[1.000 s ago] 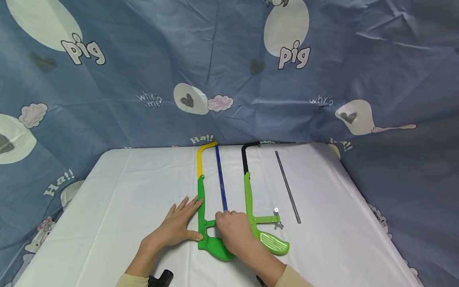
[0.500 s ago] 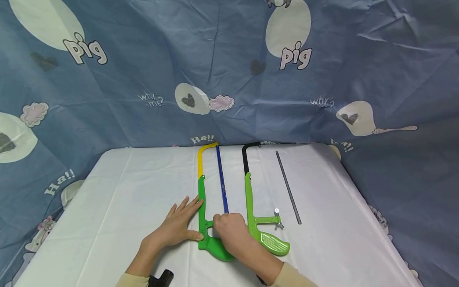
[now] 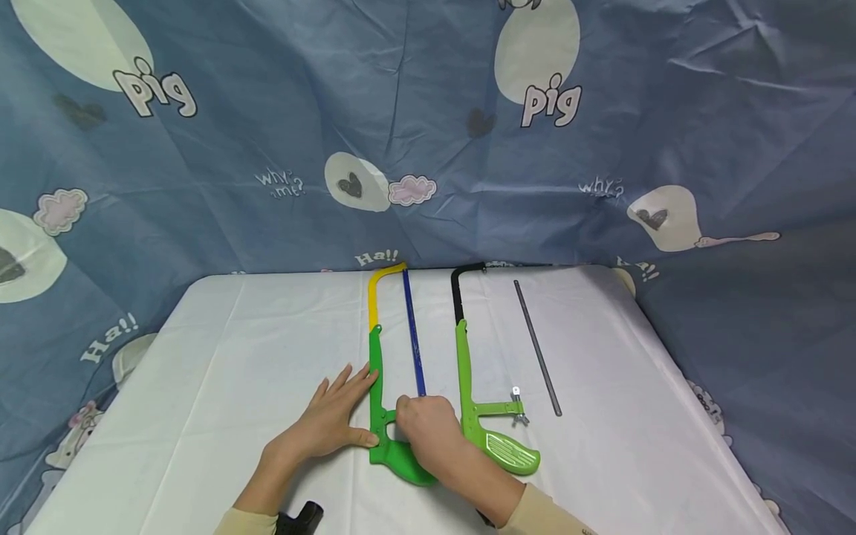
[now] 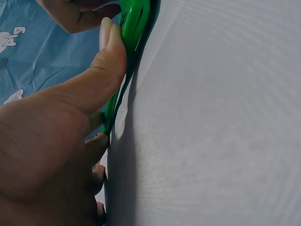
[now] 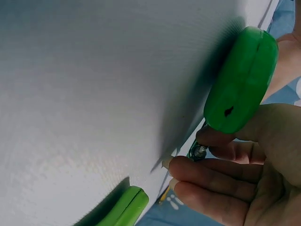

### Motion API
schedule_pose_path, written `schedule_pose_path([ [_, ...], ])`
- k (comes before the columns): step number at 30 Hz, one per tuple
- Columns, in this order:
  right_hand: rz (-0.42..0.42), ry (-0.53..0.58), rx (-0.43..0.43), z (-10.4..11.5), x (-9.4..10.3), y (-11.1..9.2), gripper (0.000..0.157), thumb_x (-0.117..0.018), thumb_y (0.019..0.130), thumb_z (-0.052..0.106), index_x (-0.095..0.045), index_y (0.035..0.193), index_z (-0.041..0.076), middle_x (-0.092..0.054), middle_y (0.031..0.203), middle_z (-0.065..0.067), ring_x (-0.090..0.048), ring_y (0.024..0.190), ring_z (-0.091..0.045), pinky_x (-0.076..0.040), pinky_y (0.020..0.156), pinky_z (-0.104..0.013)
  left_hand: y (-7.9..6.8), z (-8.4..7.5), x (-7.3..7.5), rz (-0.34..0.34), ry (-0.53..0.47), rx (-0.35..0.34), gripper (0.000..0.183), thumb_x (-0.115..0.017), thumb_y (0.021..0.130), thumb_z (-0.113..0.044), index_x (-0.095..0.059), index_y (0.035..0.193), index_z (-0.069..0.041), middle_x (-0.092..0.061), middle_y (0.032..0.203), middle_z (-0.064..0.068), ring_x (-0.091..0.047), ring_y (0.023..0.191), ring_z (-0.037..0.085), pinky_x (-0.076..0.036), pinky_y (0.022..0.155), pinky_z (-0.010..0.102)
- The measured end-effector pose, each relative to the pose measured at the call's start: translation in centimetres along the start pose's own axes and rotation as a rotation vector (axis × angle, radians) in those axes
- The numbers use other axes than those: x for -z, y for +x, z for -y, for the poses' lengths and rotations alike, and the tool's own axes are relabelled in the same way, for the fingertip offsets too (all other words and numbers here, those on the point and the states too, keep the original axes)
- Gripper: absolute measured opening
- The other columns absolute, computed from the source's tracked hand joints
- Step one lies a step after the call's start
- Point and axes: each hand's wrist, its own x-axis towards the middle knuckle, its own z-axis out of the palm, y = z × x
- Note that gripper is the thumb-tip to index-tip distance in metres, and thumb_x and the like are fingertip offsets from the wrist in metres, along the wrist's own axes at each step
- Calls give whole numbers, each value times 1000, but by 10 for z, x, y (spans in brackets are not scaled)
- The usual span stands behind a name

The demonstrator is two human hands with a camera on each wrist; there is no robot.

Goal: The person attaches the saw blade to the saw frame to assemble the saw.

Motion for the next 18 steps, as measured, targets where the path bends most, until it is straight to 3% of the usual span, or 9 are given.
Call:
schedule_pose_path([
  [11,-17,77,-31,-2,-5,0,20,-74,81,7,-56,73,13,-56,54,2,-51,45,-7,-41,40,-26,-1,0,1,0,-7,-2,110,-83,65,-58,-34,156,-20,-24,166,4,-11,156,35,-6,122,65],
  [18,1,190,-81,-6,-3,-1,12,-72,81,5,-62,77,11,-61,56,-1,-52,45,-10,-37,39,-25,-1,0,0,5,3,2,111,-83,65,-59,-34,156,-20,-23,166,4,-11,156,35,-6,122,65],
])
